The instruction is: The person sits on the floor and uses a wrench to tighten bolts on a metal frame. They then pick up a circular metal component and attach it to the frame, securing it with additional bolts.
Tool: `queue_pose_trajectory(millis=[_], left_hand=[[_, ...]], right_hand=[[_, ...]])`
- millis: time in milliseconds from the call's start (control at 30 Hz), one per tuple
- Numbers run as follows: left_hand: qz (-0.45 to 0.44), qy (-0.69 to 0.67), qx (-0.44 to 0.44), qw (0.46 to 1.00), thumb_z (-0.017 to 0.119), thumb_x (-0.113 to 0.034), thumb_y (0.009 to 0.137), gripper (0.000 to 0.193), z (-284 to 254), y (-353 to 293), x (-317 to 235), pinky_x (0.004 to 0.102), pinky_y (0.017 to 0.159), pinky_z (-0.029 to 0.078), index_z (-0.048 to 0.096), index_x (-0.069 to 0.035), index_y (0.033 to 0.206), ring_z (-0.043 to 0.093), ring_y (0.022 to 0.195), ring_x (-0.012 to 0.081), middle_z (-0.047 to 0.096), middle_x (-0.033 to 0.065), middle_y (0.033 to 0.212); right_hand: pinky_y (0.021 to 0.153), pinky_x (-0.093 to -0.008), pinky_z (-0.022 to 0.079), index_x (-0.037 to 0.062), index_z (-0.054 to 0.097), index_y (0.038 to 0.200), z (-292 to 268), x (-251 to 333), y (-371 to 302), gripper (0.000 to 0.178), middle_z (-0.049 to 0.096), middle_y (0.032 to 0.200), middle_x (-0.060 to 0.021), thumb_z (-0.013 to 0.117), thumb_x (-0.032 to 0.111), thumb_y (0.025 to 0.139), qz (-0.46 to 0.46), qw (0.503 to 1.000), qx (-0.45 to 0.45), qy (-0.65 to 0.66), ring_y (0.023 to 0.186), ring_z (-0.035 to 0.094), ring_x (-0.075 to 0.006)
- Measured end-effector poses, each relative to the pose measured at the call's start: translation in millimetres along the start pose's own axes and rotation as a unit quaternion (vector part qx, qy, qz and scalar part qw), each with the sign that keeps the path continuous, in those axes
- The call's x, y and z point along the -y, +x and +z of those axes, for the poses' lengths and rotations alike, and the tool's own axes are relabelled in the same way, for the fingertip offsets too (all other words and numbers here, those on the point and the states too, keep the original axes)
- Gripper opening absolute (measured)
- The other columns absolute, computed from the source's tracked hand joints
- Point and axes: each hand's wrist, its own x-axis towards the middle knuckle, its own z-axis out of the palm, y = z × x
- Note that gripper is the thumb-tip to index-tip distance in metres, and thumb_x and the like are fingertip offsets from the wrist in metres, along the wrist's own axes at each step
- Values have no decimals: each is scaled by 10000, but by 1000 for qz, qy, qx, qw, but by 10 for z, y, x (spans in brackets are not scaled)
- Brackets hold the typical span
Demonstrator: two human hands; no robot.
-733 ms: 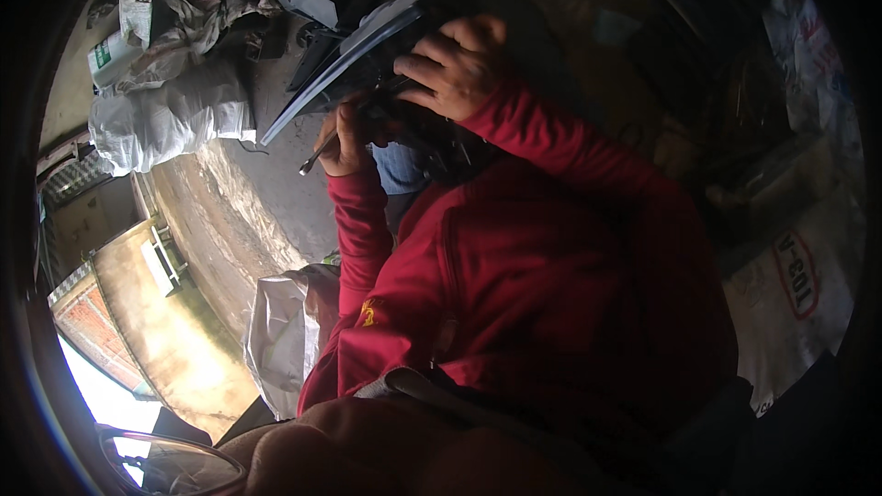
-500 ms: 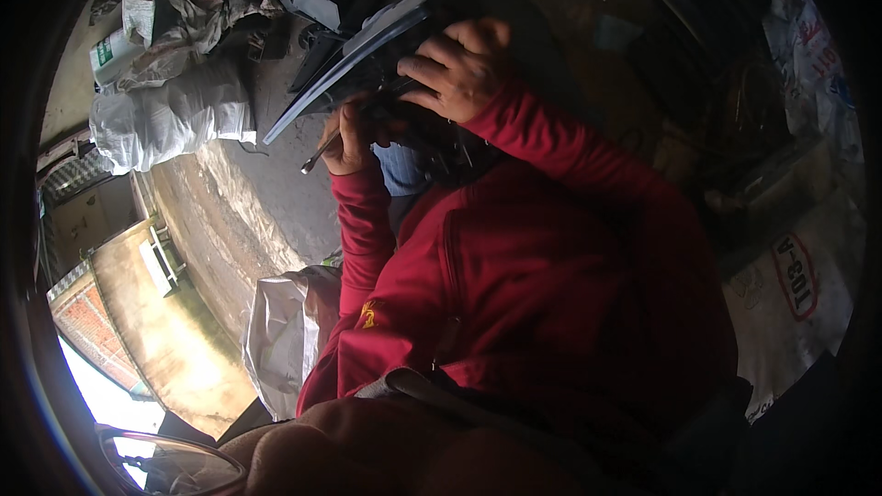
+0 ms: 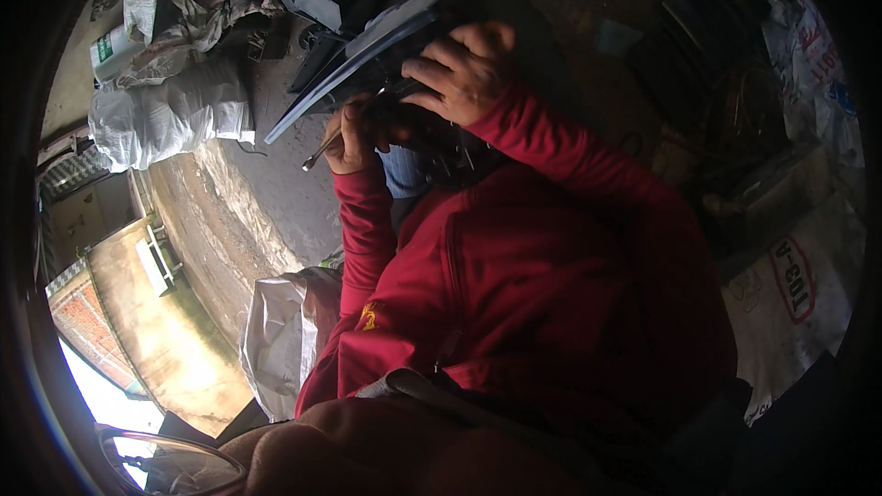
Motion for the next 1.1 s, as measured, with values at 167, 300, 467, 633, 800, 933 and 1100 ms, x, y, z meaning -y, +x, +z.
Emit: queue_pose_trajectory(millis=[167,300,467,633,800,933,1100], left_hand=[[2,-3,-9,1000,503,-331,1034,405,-32,-24,22,229,446,431,632,48,1101,628,535,159,677,124,705],[20,84,-107,990,490,-422,1022,514,107,-110,-143,249,480,481,643,61,1109,662,616,166,717,145,825],[146,286,-79,944,612,-178,971,233,88,-141,-428,271,610,544,689,20,1066,708,720,185,737,132,879],[204,460,-61,862,723,-134,864,114,227,-33,-405,334,591,544,711,-66,955,702,662,261,695,111,773],[149,642,71,749,565,-166,862,143,494,137,-744,413,594,556,633,-87,960,705,756,297,684,116,858],[173,636,47,751,607,-208,876,129,516,168,-624,417,572,543,648,-91,912,680,672,320,679,100,791],[236,472,-82,845,690,-226,883,150,395,-14,-282,383,490,505,652,-92,827,641,567,293,627,88,648]], right_hand=[[884,-451,324,313,690,927,-2,6,8,392,591,907,142,811,513,613,0,1000,0,1,942,505,-158],[882,-448,326,315,701,927,-34,-26,11,389,598,908,148,812,520,616,-4,1000,0,-5,945,505,-157],[893,-444,313,322,704,911,-21,-12,22,349,606,905,154,780,548,656,8,1000,-5,6,950,501,-154],[902,-449,299,317,704,911,7,20,47,340,608,887,150,749,569,688,11,1000,-13,17,948,500,-157],[894,-442,296,295,712,861,-12,15,59,239,610,865,143,765,430,672,10,1000,-19,-7,919,516,-167],[887,-425,306,268,720,820,43,-50,14,181,614,863,129,767,349,665,-7,999,-38,1,906,524,-158],[871,-360,345,299,750,871,-56,66,91,207,634,837,136,813,369,687,-22,999,-11,-31,888,534,-136]])
